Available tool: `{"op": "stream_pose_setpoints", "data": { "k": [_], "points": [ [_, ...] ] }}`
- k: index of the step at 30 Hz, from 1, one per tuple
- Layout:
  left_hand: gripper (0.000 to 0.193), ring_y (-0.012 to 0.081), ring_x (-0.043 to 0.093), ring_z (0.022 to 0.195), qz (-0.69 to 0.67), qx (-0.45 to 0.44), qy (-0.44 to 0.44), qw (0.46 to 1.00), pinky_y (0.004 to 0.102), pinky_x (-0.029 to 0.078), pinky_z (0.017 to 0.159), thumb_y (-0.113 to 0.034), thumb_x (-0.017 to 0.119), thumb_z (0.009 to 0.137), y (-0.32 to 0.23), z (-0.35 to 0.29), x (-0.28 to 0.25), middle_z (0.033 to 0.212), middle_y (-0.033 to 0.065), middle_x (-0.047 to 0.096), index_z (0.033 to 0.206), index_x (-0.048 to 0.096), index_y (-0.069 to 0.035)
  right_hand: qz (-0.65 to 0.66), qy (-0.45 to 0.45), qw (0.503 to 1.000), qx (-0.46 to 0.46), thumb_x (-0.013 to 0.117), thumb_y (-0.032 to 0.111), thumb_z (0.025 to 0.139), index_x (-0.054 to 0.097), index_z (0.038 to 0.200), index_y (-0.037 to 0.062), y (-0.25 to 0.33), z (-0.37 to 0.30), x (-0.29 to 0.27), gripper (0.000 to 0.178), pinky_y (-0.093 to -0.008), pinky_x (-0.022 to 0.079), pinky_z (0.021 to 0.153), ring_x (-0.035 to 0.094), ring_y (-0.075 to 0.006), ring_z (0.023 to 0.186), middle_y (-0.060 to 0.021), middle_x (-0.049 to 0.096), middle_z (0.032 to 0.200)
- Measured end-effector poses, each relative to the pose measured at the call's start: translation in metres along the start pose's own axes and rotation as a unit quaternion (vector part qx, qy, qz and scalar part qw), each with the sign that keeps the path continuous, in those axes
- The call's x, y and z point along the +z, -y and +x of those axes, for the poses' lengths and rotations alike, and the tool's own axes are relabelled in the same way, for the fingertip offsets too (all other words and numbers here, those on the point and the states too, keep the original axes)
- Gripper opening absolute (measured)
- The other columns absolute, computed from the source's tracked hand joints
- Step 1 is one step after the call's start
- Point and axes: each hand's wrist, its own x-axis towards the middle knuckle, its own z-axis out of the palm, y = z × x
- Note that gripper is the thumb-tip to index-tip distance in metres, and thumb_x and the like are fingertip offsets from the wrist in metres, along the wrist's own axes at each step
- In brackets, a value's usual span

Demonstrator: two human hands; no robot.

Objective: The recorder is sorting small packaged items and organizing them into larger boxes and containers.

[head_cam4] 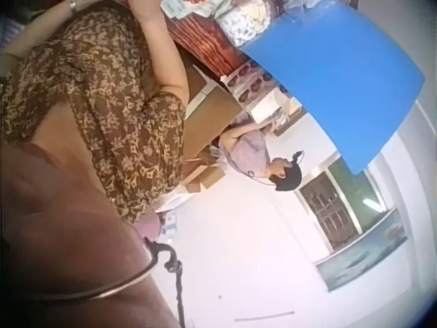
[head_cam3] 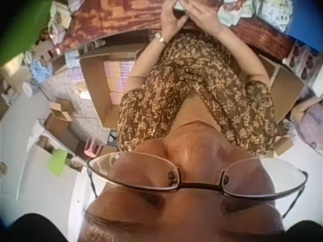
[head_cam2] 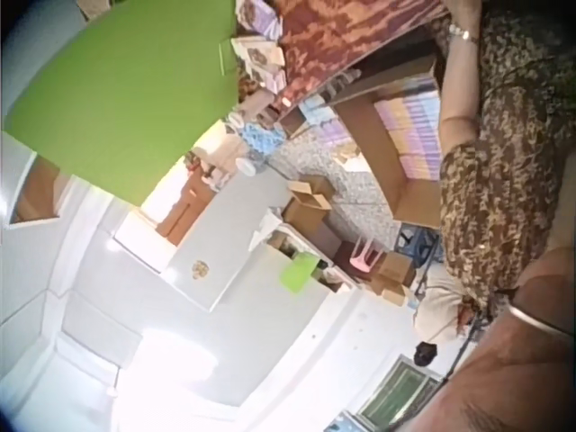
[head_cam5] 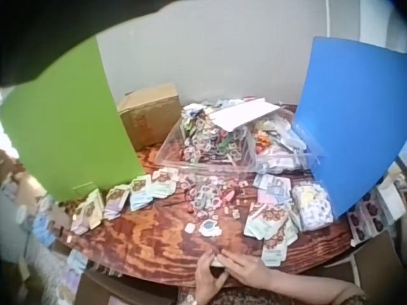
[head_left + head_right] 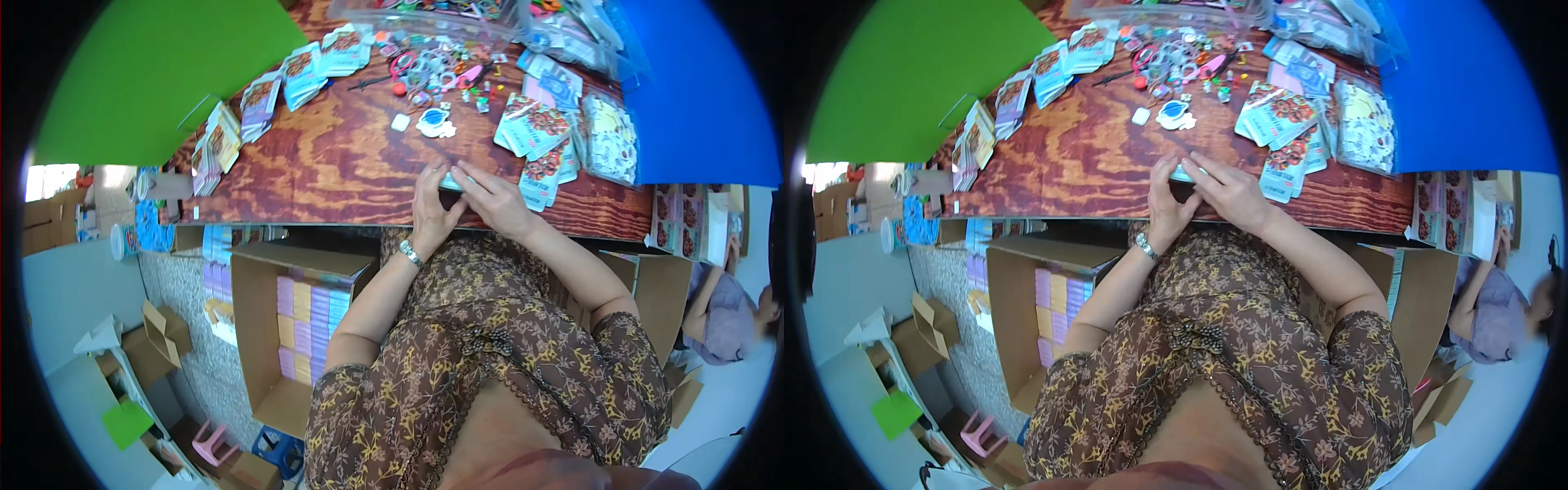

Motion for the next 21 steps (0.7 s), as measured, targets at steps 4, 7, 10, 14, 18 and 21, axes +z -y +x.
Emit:
{"op": "stream_pose_setpoints", "data": {
  "k": [4,7,10,14,18,21],
  "points": [
    [0.079,0.0413,0.052,0.116,0.064,-0.036,0.000,0.997,0.0506,0.044,0.099,-0.009,0.080,0.068,-0.004,0.015,-0.008,0.128,0.0221,0.052,0.136,0.042,-0.001,-0.022,0.088,0.995,0.034,0.075,0.021,0.084,0.047,0.147,0.0175,-0.050,0.009,-0.032,0.070,-0.0427,0.051,0.100,0.055,-0.0350,0.126,-0.0136,0.053,0.142],
    [0.082,0.0402,0.052,0.109,0.205,-0.069,0.066,0.974,0.0493,0.046,0.095,-0.015,0.073,0.069,0.005,0.035,-0.061,0.122,0.0225,0.053,0.141,0.038,0.000,-0.231,0.163,0.955,0.088,0.084,0.030,0.075,0.036,0.153,0.0232,-0.082,0.024,-0.086,0.092,-0.0524,0.036,0.113,0.041,-0.0334,0.139,-0.0101,0.043,0.151],
    [0.092,0.0423,0.053,0.108,0.274,-0.204,0.152,0.927,0.0476,0.047,0.094,-0.017,0.073,0.069,0.031,0.041,-0.119,0.122,0.0239,0.053,0.149,0.030,0.000,-0.288,0.269,0.908,0.140,0.089,0.034,0.066,0.034,0.154,0.0253,-0.102,0.024,-0.112,0.104,-0.0615,0.028,0.116,0.038,-0.0331,0.141,-0.0084,0.041,0.151],
    [0.100,0.0446,0.051,0.120,0.423,-0.140,0.129,0.886,0.0498,0.042,0.103,-0.024,0.079,0.071,0.042,0.043,-0.161,0.137,0.0284,0.047,0.154,0.026,-0.004,-0.241,0.361,0.884,0.171,0.091,0.036,0.063,0.039,0.150,0.0223,-0.120,0.035,-0.117,0.102,-0.0622,0.027,0.116,0.041,-0.0333,0.138,-0.0112,0.049,0.142],
    [0.093,0.0445,0.043,0.134,0.328,-0.015,0.036,0.944,0.0502,0.036,0.111,-0.029,0.082,0.076,0.032,0.052,-0.136,0.147,0.0286,0.041,0.150,0.035,0.001,-0.159,0.247,0.940,0.174,0.088,0.040,0.066,0.041,0.150,0.0198,-0.107,0.035,-0.125,0.099,-0.0515,0.040,0.109,0.049,-0.0358,0.130,-0.0148,0.053,0.135],
    [0.100,0.0359,0.038,0.141,-0.010,-0.182,0.130,0.975,0.0482,0.033,0.116,-0.029,0.086,0.076,-0.019,0.056,-0.073,0.155,0.0213,0.035,0.153,0.029,0.000,0.110,0.124,0.978,0.128,0.086,0.037,0.067,0.038,0.152,0.0141,-0.086,0.033,-0.097,0.100,-0.0420,0.047,0.102,0.059,-0.0337,0.121,-0.0185,0.056,0.136]
  ]
}}
